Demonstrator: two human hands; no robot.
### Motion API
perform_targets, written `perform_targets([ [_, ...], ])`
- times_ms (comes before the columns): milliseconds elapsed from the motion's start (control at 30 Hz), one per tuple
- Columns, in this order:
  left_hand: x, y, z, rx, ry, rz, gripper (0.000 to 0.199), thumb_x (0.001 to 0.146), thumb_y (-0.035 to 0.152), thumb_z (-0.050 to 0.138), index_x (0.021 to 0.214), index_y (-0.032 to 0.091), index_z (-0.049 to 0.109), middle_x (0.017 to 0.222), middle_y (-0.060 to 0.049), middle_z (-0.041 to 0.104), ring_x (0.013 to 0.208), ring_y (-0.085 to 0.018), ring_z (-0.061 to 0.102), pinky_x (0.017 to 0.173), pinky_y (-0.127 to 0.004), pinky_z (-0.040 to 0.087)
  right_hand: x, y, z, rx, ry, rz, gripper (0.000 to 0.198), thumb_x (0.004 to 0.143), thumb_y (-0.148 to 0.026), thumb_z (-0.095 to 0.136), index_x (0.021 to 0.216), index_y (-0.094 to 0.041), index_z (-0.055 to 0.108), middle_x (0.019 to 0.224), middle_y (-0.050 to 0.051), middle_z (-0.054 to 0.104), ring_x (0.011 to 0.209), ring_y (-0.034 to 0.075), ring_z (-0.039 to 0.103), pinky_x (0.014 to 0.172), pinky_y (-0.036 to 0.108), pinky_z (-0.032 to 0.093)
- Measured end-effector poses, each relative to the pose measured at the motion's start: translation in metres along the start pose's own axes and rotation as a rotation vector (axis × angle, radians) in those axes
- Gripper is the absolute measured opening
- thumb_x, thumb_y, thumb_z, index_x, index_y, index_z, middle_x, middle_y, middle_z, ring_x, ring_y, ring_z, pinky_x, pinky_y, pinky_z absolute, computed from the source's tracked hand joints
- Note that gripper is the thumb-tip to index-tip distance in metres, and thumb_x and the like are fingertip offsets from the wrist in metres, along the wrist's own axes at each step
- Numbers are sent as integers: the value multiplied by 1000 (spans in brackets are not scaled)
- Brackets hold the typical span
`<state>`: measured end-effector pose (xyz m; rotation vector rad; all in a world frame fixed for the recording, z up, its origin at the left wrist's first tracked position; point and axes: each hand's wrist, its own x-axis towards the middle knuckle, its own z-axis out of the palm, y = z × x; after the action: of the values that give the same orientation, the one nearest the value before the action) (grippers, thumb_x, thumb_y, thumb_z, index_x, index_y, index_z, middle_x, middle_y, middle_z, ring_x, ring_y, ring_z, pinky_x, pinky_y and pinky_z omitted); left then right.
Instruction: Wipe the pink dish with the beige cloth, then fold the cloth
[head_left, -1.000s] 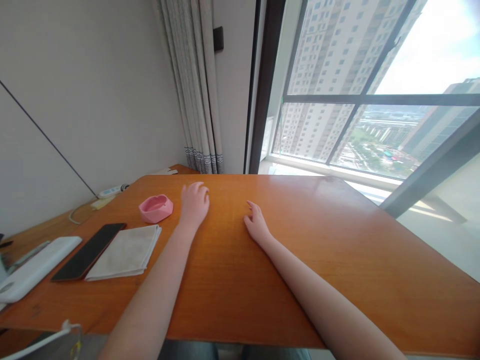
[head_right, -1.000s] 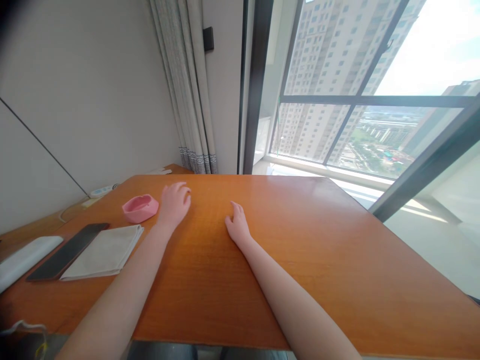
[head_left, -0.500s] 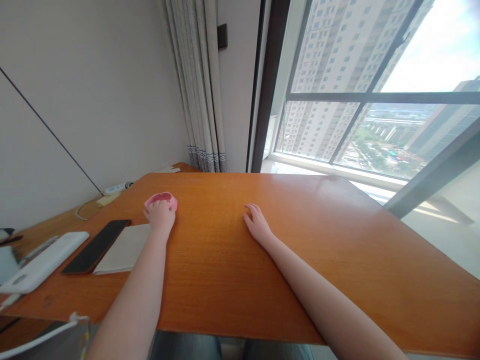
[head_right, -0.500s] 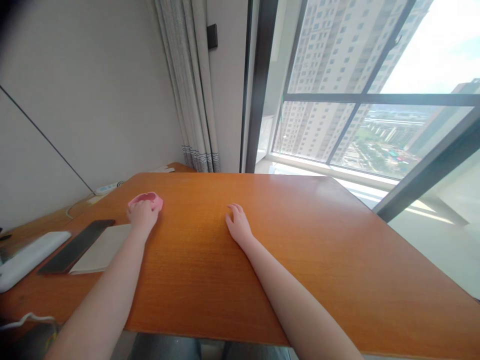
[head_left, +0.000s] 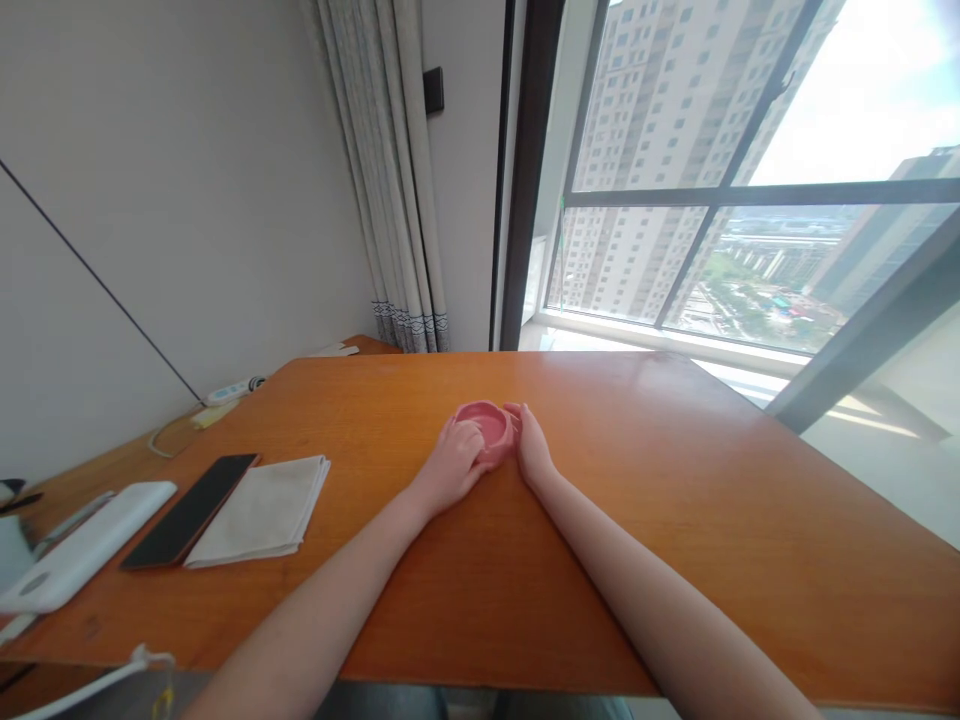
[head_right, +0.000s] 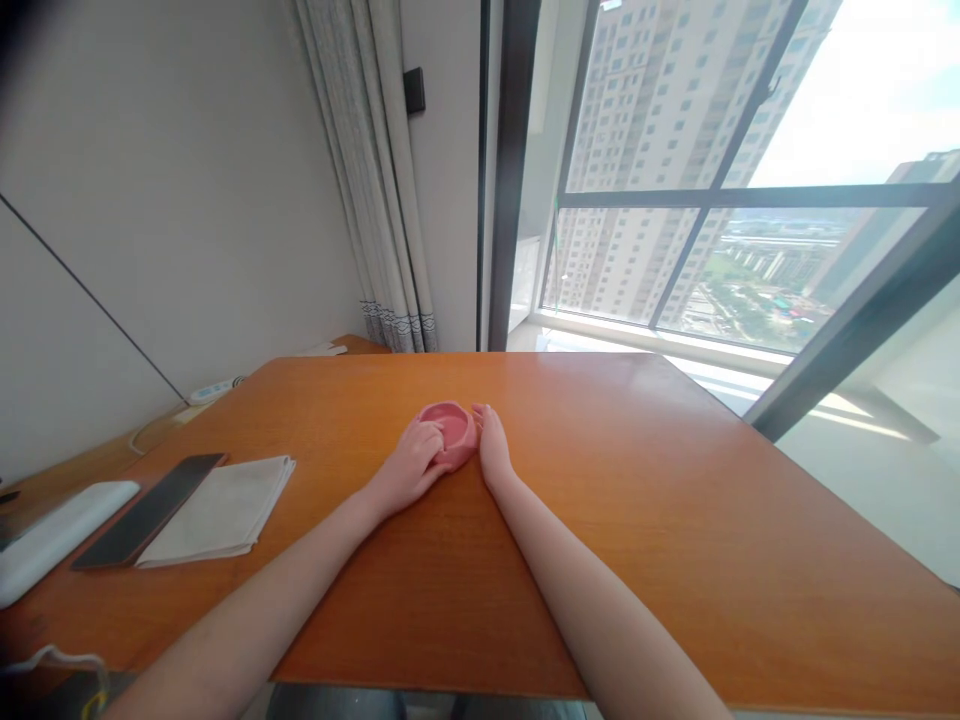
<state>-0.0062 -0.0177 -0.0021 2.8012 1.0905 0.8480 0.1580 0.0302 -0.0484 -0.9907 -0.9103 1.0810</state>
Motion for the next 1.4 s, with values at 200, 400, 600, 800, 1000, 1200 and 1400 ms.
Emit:
perform_targets([
  [200, -1, 8, 5, -76, -85, 9, 12, 85, 31, 52, 88, 19, 53, 109, -12, 56, 110, -24, 48, 110, -54, 24, -3, -15, -1, -110, 2, -57, 28, 72, -37, 50, 83, -19, 69, 96, 4, 71, 99, 22, 62, 91, 34, 46],
  [400, 2, 8, 7, -145, -79, 23, 22, 85, 35, 54, 100, 19, 57, 120, -11, 55, 120, -24, 46, 113, -51, 22, -8, -18, -2, -195, -26, -95, 28, 66, -28, 48, 83, -19, 69, 90, 4, 72, 93, 22, 63, 87, 34, 48],
  [600, -14, -22, -43, -25, -16, -251, 46, 92, 39, 37, 133, 20, 41, 141, -11, 44, 133, -23, 37, 113, -46, 23, -6, -16, -5, -174, 5, -67, 32, 65, -29, 46, 82, -18, 71, 89, 6, 73, 93, 23, 64, 86, 35, 49],
  [800, -127, -100, -112, 391, 10, -1029, 44, 85, 15, 28, 124, 18, 46, 120, -11, 61, 110, -23, 57, 97, -37, 42, -6, -18, -6, -187, 45, -69, 32, 66, -28, 45, 81, -18, 72, 90, 6, 74, 92, 23, 65, 85, 33, 50],
  [1000, -196, -111, -116, 668, -297, -1184, 47, 85, 17, 21, 121, 25, 51, 135, -6, 51, 116, -27, 51, 94, -38, 43, -4, -13, -7, -230, 40, -83, 32, 66, -29, 46, 83, -18, 71, 91, 5, 73, 94, 23, 64, 88, 35, 49],
  [1200, -207, -113, -124, 565, -210, -1244, 67, 81, 58, 33, 136, 21, 28, 128, -13, 57, 112, -28, 56, 96, -36, 42, -2, -12, -8, -257, 30, -93, 31, 66, -29, 46, 82, -19, 71, 91, 5, 73, 93, 23, 64, 88, 35, 49],
  [1400, -222, -148, -142, 231, -139, -1512, 48, 84, 47, 30, 120, 19, 43, 118, -12, 64, 106, -22, 61, 90, -30, 45, -3, -14, -8, -270, 24, -83, 31, 65, -29, 46, 82, -19, 70, 91, 5, 72, 94, 23, 63, 88, 35, 48],
])
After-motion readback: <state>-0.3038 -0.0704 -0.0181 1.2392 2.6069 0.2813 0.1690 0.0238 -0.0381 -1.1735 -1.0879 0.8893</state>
